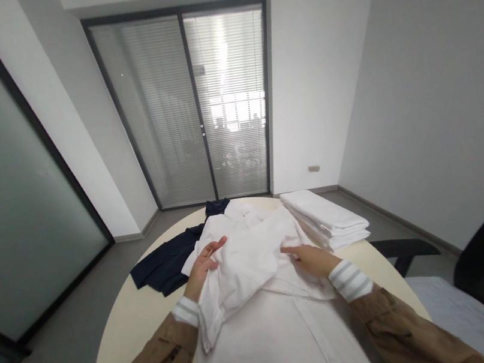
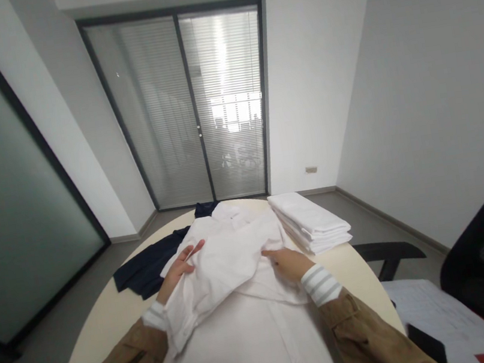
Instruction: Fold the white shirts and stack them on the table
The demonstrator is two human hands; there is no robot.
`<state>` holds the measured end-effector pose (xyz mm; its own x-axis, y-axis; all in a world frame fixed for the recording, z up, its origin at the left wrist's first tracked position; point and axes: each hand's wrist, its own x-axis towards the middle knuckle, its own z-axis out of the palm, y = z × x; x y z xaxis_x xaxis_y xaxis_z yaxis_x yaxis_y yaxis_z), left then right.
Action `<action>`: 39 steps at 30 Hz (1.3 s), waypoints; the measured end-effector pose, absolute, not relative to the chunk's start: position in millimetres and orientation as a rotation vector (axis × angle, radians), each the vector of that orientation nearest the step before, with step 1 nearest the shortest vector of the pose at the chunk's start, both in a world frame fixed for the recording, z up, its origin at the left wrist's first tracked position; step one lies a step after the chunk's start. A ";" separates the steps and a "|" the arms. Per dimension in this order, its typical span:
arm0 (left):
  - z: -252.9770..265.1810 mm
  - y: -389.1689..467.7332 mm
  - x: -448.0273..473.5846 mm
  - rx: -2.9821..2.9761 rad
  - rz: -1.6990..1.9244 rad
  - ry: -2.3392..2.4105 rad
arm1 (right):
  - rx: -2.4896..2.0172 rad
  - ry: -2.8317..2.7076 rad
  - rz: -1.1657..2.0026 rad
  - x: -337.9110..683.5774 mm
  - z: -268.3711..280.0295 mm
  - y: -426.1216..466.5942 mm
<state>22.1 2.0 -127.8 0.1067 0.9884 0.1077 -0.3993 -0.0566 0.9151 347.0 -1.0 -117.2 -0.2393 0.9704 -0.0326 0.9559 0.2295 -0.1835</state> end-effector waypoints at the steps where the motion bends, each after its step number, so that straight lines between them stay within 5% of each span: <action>1: -131.7 2.9 23.9 1.024 1.339 0.855 | -1.896 -2.402 0.216 346.4 -117.5 -2.2; 7: -141.6 2.0 29.6 1.247 1.213 1.345 | -2.196 -2.318 0.105 343.1 -101.7 -11.0; 18: -132.1 -10.4 34.9 1.681 1.111 1.193 | -2.251 -2.290 -0.255 328.9 -100.5 -15.6; 23: -127.6 1.0 5.4 1.905 1.458 1.698 | -2.341 -2.198 -0.241 330.5 -103.6 -16.4; 27: -140.0 16.5 -19.4 1.868 1.257 1.938 | -2.267 -2.195 -0.273 326.5 -103.3 -15.2; 39: -162.4 19.2 -11.6 2.123 1.075 1.737 | -1.944 -2.182 -0.219 259.9 -81.8 26.2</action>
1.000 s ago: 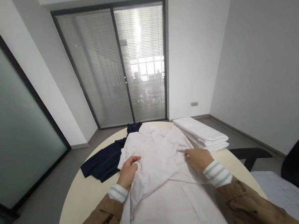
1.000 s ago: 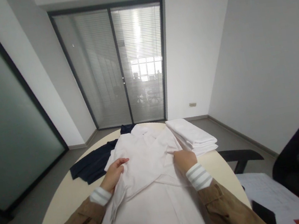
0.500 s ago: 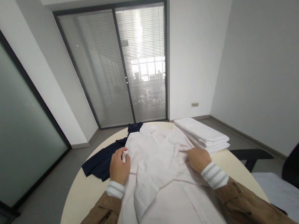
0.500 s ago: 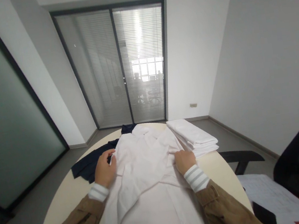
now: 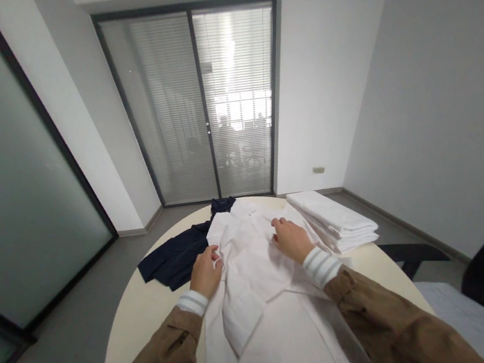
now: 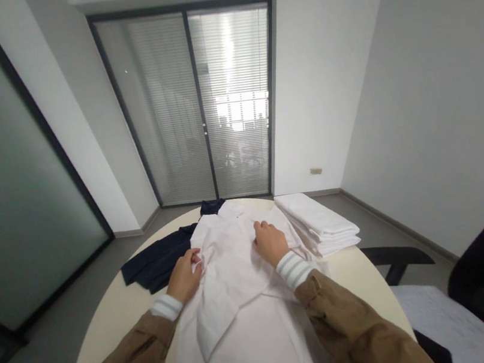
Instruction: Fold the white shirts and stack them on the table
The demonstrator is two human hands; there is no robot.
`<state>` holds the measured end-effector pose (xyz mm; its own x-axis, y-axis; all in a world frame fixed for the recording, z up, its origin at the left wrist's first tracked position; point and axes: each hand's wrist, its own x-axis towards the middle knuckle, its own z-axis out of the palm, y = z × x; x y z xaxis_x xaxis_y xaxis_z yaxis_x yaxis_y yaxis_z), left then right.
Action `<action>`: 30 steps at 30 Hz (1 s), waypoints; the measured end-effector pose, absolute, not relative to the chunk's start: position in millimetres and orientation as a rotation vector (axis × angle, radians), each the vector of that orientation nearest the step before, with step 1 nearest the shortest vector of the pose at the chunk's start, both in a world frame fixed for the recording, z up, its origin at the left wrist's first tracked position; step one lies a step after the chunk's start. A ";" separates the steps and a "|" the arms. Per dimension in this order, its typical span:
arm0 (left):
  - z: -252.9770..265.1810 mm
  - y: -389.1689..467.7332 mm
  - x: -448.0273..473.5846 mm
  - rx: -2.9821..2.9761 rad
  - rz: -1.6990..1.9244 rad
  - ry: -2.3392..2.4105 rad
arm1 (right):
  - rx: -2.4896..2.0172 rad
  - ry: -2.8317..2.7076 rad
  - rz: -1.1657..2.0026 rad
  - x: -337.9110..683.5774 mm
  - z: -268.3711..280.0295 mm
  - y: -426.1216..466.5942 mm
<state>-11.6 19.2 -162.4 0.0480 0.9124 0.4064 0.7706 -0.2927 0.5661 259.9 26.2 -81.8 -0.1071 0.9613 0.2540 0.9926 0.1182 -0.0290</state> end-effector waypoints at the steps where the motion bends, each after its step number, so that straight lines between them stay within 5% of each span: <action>1: -162.1 18.0 -9.8 2.137 1.082 1.723 | -1.900 -2.172 -0.180 250.2 -79.1 32.0; 12: -150.0 12.0 -2.2 2.024 1.293 1.537 | -1.796 -1.852 0.727 162.3 -85.8 94.1; 22: -162.5 29.5 -13.9 1.612 1.343 1.675 | -1.331 -1.767 0.769 158.0 -103.9 121.8; 30: -158.4 23.2 -18.3 1.868 1.169 1.466 | -1.307 -1.653 0.778 164.2 -102.4 134.8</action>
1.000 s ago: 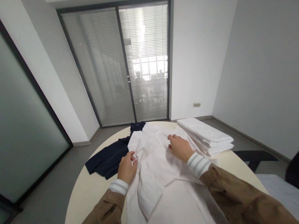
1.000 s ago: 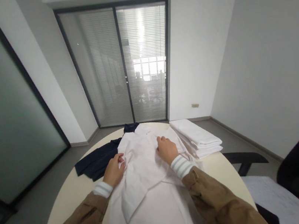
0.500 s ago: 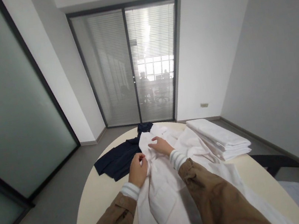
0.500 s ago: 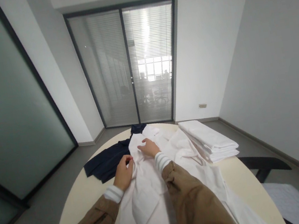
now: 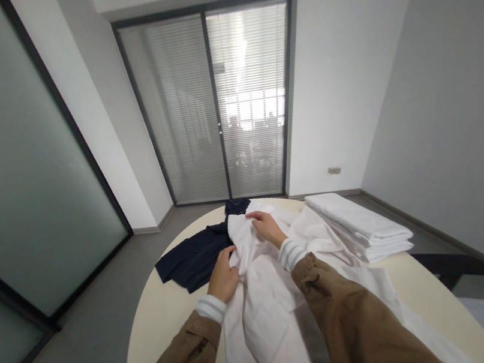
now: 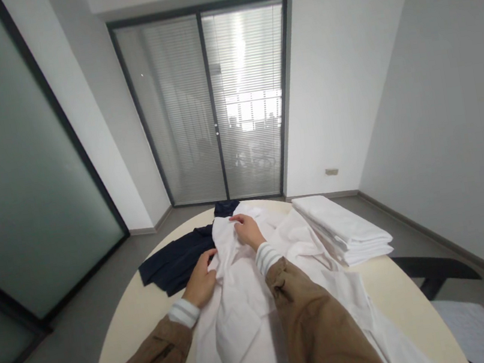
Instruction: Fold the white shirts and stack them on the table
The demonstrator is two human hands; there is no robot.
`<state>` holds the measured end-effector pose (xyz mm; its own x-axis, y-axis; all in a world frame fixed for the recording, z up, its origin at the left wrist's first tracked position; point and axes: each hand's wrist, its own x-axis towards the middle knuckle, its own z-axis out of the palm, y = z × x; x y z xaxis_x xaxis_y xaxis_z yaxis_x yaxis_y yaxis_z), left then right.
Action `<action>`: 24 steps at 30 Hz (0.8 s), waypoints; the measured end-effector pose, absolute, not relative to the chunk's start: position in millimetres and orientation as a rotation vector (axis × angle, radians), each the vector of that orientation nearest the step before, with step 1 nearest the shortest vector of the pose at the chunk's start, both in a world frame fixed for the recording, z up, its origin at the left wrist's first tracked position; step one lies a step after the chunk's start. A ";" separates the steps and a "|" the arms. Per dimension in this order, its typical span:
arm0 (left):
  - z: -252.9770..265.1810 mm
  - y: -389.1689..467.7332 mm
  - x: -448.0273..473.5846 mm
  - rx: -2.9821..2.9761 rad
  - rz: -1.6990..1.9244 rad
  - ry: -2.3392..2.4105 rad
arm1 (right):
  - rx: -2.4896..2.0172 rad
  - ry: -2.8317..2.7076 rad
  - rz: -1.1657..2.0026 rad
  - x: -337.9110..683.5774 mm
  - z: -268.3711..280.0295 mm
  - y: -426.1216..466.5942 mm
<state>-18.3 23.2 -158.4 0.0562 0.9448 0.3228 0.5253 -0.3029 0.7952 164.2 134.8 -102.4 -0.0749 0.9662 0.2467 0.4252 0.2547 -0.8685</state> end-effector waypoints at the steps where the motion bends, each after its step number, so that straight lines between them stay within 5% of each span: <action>1: -158.9 21.2 -19.4 1.934 1.114 1.432 | -1.319 -1.660 0.794 165.8 -104.5 135.4; 6: -157.3 14.0 -23.9 2.070 0.941 1.429 | -1.294 -1.756 0.889 170.6 -108.3 137.1; 16: -141.5 29.1 -42.0 1.627 1.394 1.584 | -1.086 -1.868 0.556 154.6 -98.1 137.5; 24: -148.0 40.8 -51.0 1.244 1.539 1.546 | -1.574 -1.938 0.377 200.9 -104.1 116.2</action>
